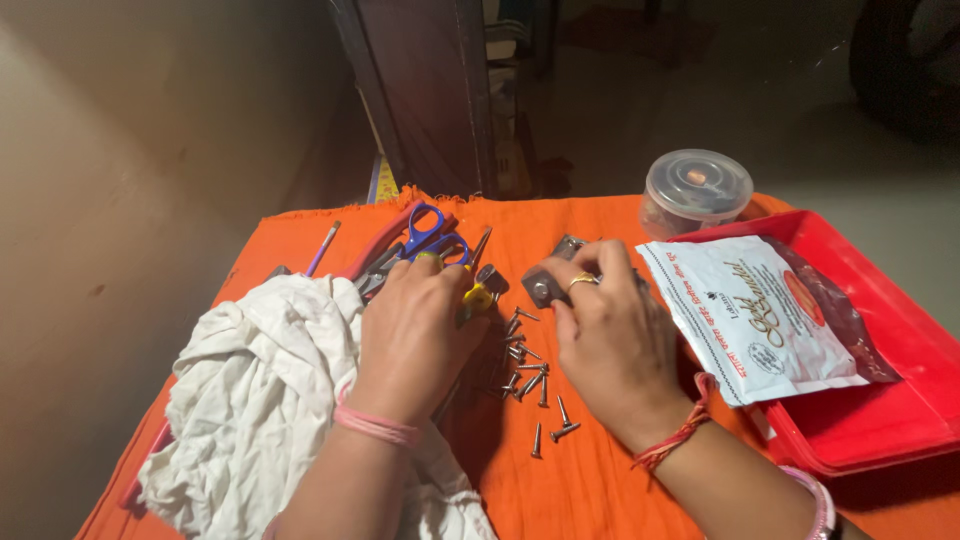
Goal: The person organizes small metal hardware pieces, including screws and hinges, on an orange cloth. They place items into a small plastic container and a red tray, then wipe a snack packet with a white cloth before continuing to sort the hardware.
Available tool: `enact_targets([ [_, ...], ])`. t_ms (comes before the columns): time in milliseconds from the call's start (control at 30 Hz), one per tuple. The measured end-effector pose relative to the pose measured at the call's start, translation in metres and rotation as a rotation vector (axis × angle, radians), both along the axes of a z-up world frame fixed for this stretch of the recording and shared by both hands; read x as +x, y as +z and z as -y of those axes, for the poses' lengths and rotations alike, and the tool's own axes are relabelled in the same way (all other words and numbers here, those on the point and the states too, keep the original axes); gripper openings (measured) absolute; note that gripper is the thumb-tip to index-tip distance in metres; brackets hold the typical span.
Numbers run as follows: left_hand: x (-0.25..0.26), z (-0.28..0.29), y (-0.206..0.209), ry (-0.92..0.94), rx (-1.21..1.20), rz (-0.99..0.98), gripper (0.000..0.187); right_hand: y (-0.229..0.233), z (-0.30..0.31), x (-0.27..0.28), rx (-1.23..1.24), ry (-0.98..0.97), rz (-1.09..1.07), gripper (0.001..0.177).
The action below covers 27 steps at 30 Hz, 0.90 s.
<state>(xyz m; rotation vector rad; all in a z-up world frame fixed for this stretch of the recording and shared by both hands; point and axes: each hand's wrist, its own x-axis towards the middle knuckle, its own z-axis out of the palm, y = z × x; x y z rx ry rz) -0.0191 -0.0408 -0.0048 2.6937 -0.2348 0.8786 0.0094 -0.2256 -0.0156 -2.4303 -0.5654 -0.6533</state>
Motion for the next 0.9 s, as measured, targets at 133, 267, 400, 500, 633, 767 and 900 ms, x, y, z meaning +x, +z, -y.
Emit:
enact_targets([
  [133, -0.001, 0.006, -0.004, 0.113, 0.110, -0.058, 0.028, -0.003, -0.003, -0.007, 0.021, 0.089, -0.065, 0.027],
  [267, -0.002, 0.005, -0.007, 0.253, 0.146, -0.049, 0.018, -0.004, 0.000, -0.007, 0.045, 0.106, -0.035, 0.026],
  [400, 0.001, -0.002, -0.006, 0.265, 0.160, -0.028, 0.029, -0.007, 0.005, -0.003, 0.051, 0.111, -0.063, 0.024],
  [500, 0.006, -0.006, -0.005, 0.262, 0.188, -0.090, 0.020, -0.012, 0.007, 0.001, 0.048, 0.113, -0.039, 0.020],
  [633, 0.006, -0.015, -0.005, 0.204, 0.197, -0.150, 0.021, -0.018, 0.007, 0.005, 0.053, 0.125, -0.010, 0.016],
  [767, 0.009, -0.027, 0.000, 0.038, 0.186, -0.191, 0.010, -0.019, 0.006, 0.006, 0.084, 0.144, 0.000, 0.014],
  [900, 0.017, -0.040, 0.020, -0.111, 0.087, -0.417, 0.016, -0.016, 0.006, 0.003, 0.075, 0.148, -0.004, 0.015],
])
